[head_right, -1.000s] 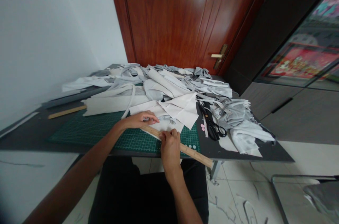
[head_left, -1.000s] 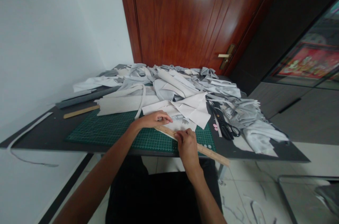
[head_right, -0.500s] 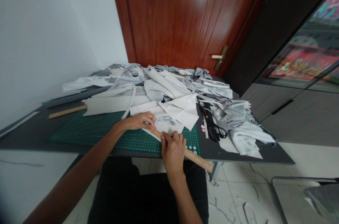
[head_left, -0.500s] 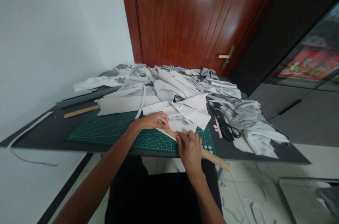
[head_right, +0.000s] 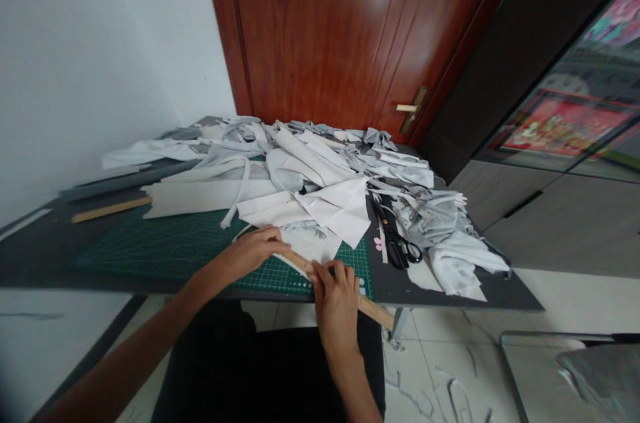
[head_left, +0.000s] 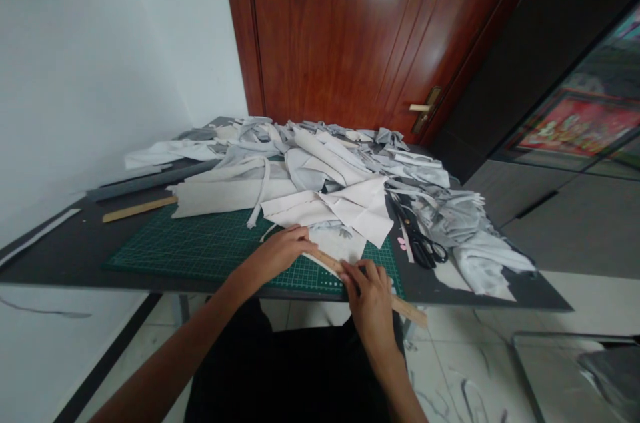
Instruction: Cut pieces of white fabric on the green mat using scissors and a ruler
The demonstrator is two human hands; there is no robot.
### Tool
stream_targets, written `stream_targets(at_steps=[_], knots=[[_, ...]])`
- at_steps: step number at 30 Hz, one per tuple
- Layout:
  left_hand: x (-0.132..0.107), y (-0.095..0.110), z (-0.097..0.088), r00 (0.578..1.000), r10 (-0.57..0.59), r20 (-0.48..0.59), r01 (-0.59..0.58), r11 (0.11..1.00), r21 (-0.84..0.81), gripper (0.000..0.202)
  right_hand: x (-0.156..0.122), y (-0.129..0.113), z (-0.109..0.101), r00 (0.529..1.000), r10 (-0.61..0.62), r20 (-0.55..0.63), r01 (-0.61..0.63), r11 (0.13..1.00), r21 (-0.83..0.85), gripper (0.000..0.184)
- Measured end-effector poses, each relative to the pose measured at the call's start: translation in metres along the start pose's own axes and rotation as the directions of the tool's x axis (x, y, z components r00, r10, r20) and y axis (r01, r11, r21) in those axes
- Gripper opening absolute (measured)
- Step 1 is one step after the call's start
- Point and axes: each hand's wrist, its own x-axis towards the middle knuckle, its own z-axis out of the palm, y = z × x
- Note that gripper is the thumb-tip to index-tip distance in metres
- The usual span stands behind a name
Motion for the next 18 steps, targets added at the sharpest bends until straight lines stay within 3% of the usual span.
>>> stream_targets(at_steps=[5, 12, 18], knots=[[-0.016, 0.020, 0.010, 0.997, -0.068, -0.034, 0.069, 0.997, 0.042, 0.039, -0.001, 0.004, 0.000, 0.999, -0.038, -0.007, 0.038, 0.999, 0.007, 0.027], [-0.011, 0.017, 0.017, 0.985, -0.129, -0.117, 0.133, 0.991, 0.027, 0.028, -0.015, 0.019, -0.013, 1.000, 0.021, -0.015, -0.021, 1.000, -0.013, 0.035], [-0.010, 0.016, 0.020, 0.977, -0.120, -0.176, 0.119, 0.993, -0.019, 0.027, -0.031, 0.038, -0.025, 0.995, 0.082, -0.062, -0.087, 0.992, -0.086, 0.048]])
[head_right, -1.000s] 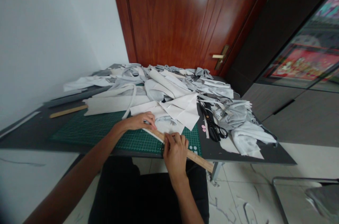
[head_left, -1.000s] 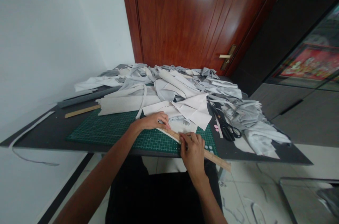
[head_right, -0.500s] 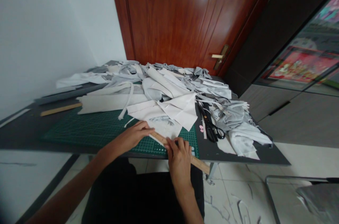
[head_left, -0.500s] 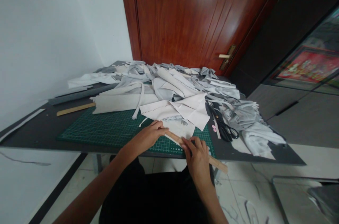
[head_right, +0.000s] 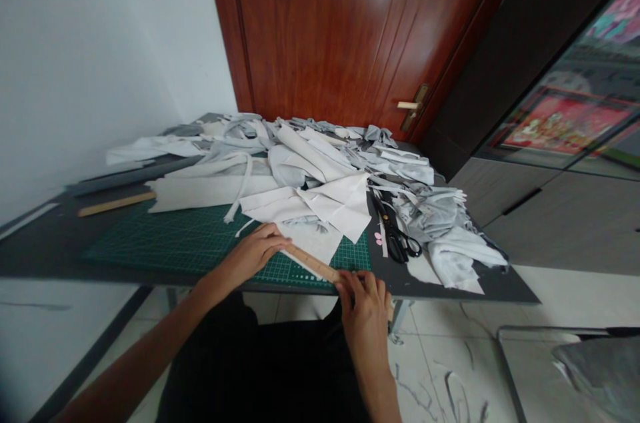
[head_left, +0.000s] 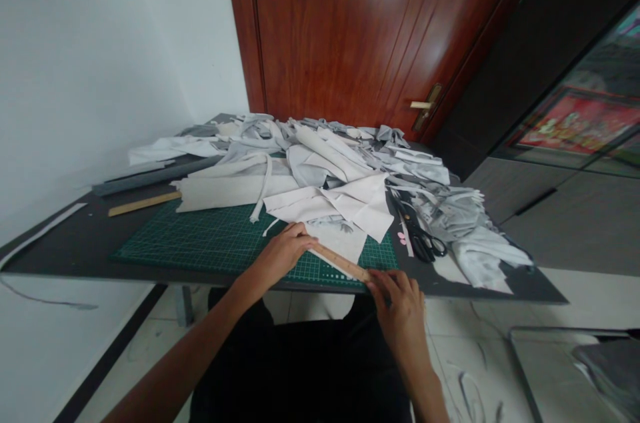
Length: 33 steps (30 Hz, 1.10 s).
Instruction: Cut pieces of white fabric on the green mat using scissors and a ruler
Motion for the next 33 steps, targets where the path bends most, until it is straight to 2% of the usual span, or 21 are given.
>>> stream_targets(at_steps=[4, 11, 17, 21, 24, 26, 30, 33], knots=[[0.000, -0.001, -0.001, 1.000, 0.006, -0.018, -0.007, 0.999, -0.036, 0.024, 0.000, 0.004, 0.001, 1.000, 0.006, -0.004, -0.006, 1.000, -0.013, 0.053], [0.000, 0.001, -0.003, 0.999, 0.018, -0.034, -0.020, 0.999, -0.046, 0.023, 0.003, 0.003, 0.002, 0.999, -0.035, 0.013, 0.035, 0.999, 0.013, 0.045], [0.001, 0.008, -0.009, 0.997, 0.069, 0.031, -0.070, 0.997, 0.018, 0.028, 0.003, 0.003, 0.001, 0.998, -0.021, 0.053, 0.019, 0.999, 0.038, 0.036], [0.001, 0.004, -0.006, 0.997, 0.075, 0.026, -0.076, 0.996, 0.037, 0.029, 0.004, 0.008, -0.003, 0.997, -0.034, 0.065, 0.028, 0.996, 0.089, 0.034], [0.000, 0.001, -0.003, 0.996, 0.093, 0.016, -0.093, 0.994, 0.053, 0.027, 0.013, 0.021, -0.011, 0.989, -0.088, 0.122, 0.063, 0.979, 0.196, 0.031], [-0.001, 0.001, -0.002, 0.994, 0.105, 0.022, -0.106, 0.993, 0.047, 0.026, 0.026, 0.036, -0.016, 0.990, -0.093, 0.107, 0.067, 0.973, 0.222, 0.030], [-0.003, 0.007, -0.005, 0.997, 0.073, 0.029, -0.074, 0.995, 0.059, 0.025, 0.068, 0.071, -0.016, 0.998, -0.055, -0.003, 0.055, 0.994, 0.099, 0.032], [-0.004, 0.013, -0.006, 0.999, 0.019, 0.037, -0.022, 0.994, 0.105, 0.025, 0.095, 0.092, -0.008, 0.999, -0.051, 0.019, 0.050, 0.998, 0.048, 0.034]])
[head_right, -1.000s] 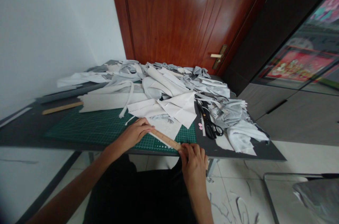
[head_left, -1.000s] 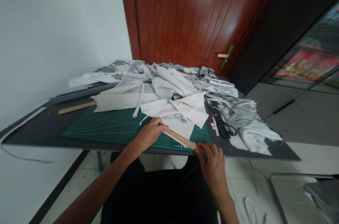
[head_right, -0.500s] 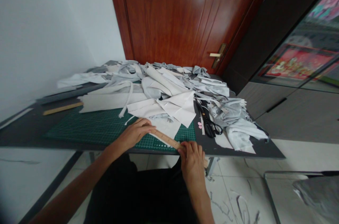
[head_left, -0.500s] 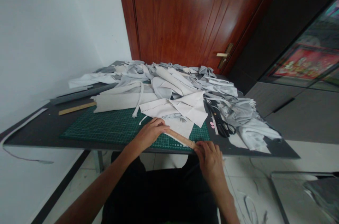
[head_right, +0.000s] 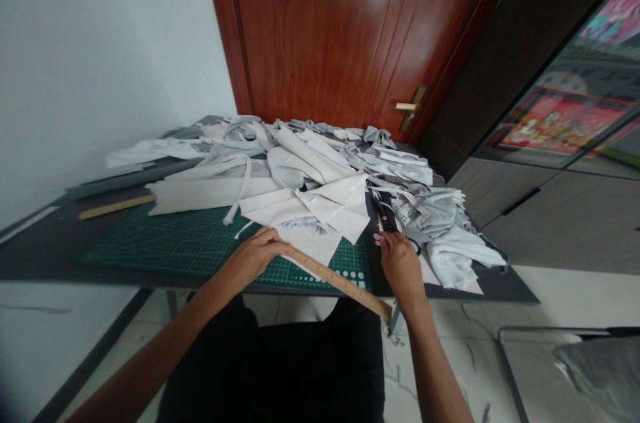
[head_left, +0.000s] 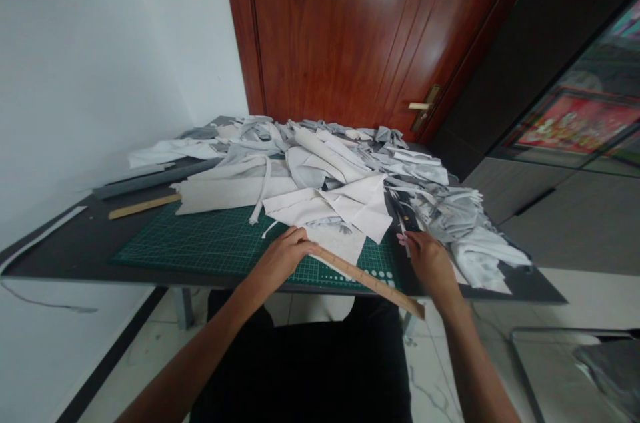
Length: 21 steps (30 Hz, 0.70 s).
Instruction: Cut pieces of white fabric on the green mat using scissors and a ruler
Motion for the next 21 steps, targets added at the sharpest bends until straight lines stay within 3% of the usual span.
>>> stream_targets(at_steps=[6, 12, 21], knots=[[-0.006, 0.011, 0.001, 0.998, -0.045, -0.040, 0.045, 0.999, -0.003, 0.025, 0.008, 0.016, 0.010, 0.997, -0.005, 0.077, 0.007, 0.999, -0.032, 0.030], [-0.023, 0.028, 0.007, 0.992, -0.084, -0.091, 0.085, 0.996, 0.006, 0.032, 0.005, 0.014, 0.013, 0.996, 0.024, 0.086, -0.015, 0.994, -0.106, 0.025], [-0.034, 0.044, 0.009, 0.984, -0.149, -0.100, 0.155, 0.986, 0.057, 0.044, 0.013, 0.007, 0.004, 0.971, 0.075, 0.228, -0.028, 0.979, -0.203, 0.010]])
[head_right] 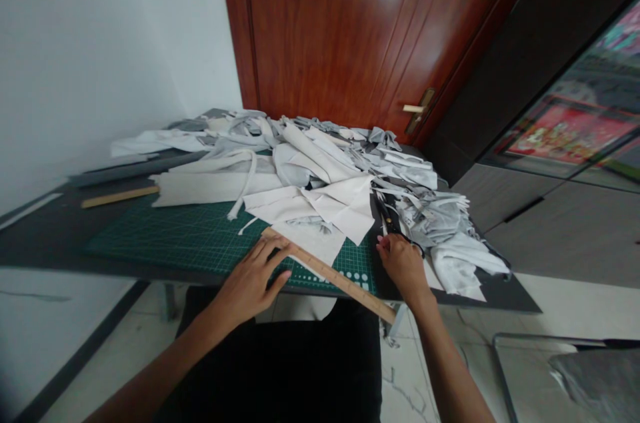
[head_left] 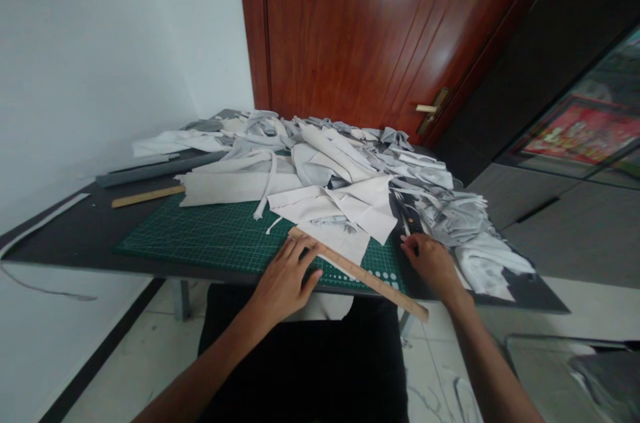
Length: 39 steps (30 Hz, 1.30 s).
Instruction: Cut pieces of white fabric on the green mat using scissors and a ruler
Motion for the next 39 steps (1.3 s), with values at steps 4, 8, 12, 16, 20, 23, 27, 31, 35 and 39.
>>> stream_targets(at_steps=[4, 8, 12, 16, 20, 23, 27, 31, 35, 39], knots=[[-0.001, 0.002, -0.003, 1.000, -0.026, -0.007, 0.026, 1.000, -0.003, 0.043, 0.000, -0.003, -0.003, 1.000, 0.002, -0.024, -0.002, 0.999, 0.037, 0.015], [-0.003, 0.003, 0.000, 0.999, -0.044, 0.003, 0.044, 0.999, 0.017, 0.045, 0.004, -0.023, -0.013, 0.997, -0.057, -0.055, 0.070, 0.962, 0.265, 0.019], [-0.005, 0.002, 0.004, 0.999, -0.049, -0.013, 0.050, 0.998, 0.032, 0.046, 0.013, -0.082, -0.018, 0.974, -0.220, 0.044, 0.160, 0.818, 0.552, 0.023], [-0.006, 0.001, 0.004, 0.999, -0.042, 0.000, 0.042, 0.997, 0.067, 0.047, 0.029, -0.155, -0.003, 0.946, -0.308, 0.105, 0.145, 0.686, 0.713, 0.018], [-0.008, 0.003, 0.003, 0.999, -0.042, 0.006, 0.041, 0.997, 0.070, 0.053, 0.049, -0.202, 0.013, 0.929, -0.319, 0.187, 0.094, 0.693, 0.715, 0.016], [-0.010, 0.004, 0.002, 0.999, -0.039, 0.005, 0.039, 0.998, 0.044, 0.056, 0.059, -0.215, 0.020, 0.926, -0.320, 0.201, 0.107, 0.732, 0.673, 0.013], [-0.011, 0.004, 0.002, 0.999, -0.035, -0.019, 0.035, 0.999, 0.010, 0.056, 0.065, -0.221, 0.025, 0.922, -0.314, 0.227, 0.102, 0.763, 0.639, 0.013], [-0.012, 0.004, 0.003, 0.999, -0.039, -0.024, 0.039, 0.999, 0.009, 0.056, 0.066, -0.224, 0.028, 0.922, -0.307, 0.237, 0.107, 0.788, 0.606, 0.013], [-0.011, 0.005, 0.002, 0.999, -0.048, -0.009, 0.048, 0.999, 0.009, 0.055, 0.067, -0.226, 0.029, 0.914, -0.311, 0.259, 0.112, 0.810, 0.576, 0.012], [-0.011, 0.006, 0.000, 0.998, -0.057, 0.008, 0.057, 0.998, 0.007, 0.055, 0.067, -0.228, 0.026, 0.905, -0.323, 0.277, 0.122, 0.822, 0.557, 0.011]])
